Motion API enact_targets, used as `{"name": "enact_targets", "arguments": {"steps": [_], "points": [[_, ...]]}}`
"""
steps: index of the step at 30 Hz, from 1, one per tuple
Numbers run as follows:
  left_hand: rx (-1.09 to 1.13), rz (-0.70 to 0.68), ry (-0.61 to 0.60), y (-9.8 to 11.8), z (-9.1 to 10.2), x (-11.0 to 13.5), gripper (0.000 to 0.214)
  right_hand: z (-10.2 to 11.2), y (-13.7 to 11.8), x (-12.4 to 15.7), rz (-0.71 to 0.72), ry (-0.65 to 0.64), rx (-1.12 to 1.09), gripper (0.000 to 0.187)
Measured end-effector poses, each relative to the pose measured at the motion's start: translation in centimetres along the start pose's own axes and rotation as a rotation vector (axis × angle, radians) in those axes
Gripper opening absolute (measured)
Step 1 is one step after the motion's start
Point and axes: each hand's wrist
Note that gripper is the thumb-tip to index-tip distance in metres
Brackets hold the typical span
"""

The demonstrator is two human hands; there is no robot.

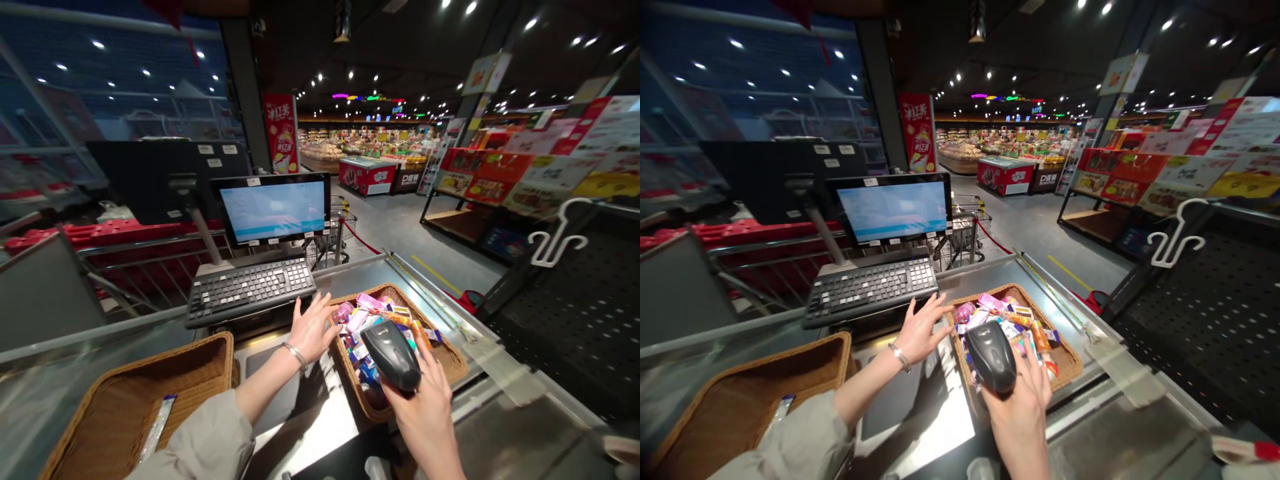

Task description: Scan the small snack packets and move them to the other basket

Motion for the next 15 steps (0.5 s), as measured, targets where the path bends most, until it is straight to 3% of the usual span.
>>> {"name": "enact_targets", "arguments": {"steps": [7, 15], "points": [[-0.101, 0.197, 0.061, -6.6, 4.9, 7.9, 0.036, -3.0, -4.4, -0.8, 0.105, -0.249, -0.097, 0.038], [-0.245, 0.443, 0.104, -12.8, 8.1, 17.1, 0.034, -6.0, -8.4, -0.6, 0.248, -0.482, -0.190, 0.031]]}}
Point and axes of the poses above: each hand's wrist, its own x-axis away from the middle knuckle, its own z-axis out of the back of the hand, y = z × x, and after that the axes turned 6 degrees about z, right-handed
